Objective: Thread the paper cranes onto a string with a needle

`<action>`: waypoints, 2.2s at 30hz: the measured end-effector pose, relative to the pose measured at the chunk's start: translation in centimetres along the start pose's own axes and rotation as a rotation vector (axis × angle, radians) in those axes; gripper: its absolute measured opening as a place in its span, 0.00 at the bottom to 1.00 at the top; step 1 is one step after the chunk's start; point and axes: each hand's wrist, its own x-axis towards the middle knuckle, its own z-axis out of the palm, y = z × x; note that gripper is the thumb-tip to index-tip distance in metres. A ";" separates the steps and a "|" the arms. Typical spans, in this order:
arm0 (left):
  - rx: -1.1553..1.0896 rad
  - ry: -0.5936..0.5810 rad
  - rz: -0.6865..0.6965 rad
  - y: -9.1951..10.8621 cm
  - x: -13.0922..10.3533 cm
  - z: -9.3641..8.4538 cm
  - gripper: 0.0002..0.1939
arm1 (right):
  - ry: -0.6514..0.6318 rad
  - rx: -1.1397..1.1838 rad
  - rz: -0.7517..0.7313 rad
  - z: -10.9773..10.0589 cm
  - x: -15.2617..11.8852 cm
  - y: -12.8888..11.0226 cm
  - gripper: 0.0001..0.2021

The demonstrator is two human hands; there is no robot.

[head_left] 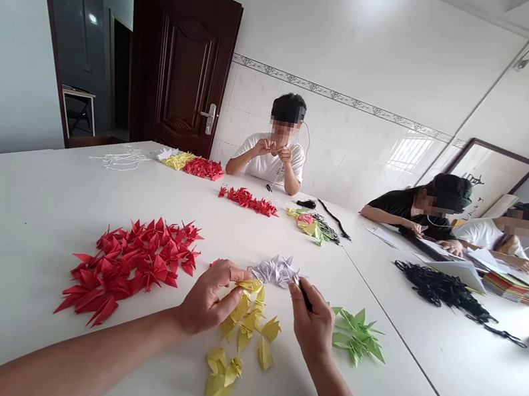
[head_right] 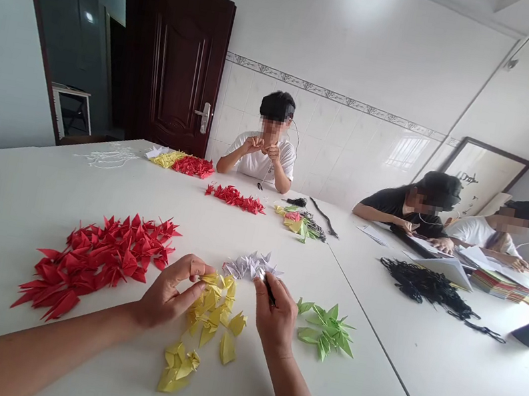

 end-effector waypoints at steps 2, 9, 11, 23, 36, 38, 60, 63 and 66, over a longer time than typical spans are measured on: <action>-0.005 0.026 -0.075 -0.3 0.0 -0.1 0.13 | -0.018 0.004 0.071 -0.1 0.3 0.5 0.17; -0.069 0.009 -0.246 -0.7 0.0 -0.3 0.13 | -0.316 0.029 0.217 -0.3 0.4 0.7 0.15; -0.077 -0.027 -0.252 -0.6 0.0 -0.2 0.13 | -0.406 0.039 0.231 -0.1 0.4 0.9 0.12; -0.012 -0.175 -0.135 -0.4 -0.1 0.4 0.10 | -0.590 0.079 0.100 0.2 0.3 1.2 0.09; -0.008 -0.104 -0.059 0.0 -0.1 0.4 0.13 | -0.248 0.249 0.012 0.6 -0.4 -2.3 0.06; -0.034 -0.103 -0.045 0.0 -0.2 0.5 0.13 | -0.246 0.277 -0.019 0.8 -0.7 -2.7 0.05; -0.069 0.011 -0.301 -0.5 0.0 0.2 0.16 | -0.421 0.134 -0.123 0.2 -1.2 -4.5 0.10; -0.050 -0.038 -0.260 -0.5 -0.1 0.2 0.15 | -0.425 0.135 -0.125 0.5 -1.5 -4.4 0.11; -0.048 -0.032 -0.232 -0.4 -0.1 0.3 0.14 | -0.395 0.131 -0.106 0.7 -1.6 -4.3 0.11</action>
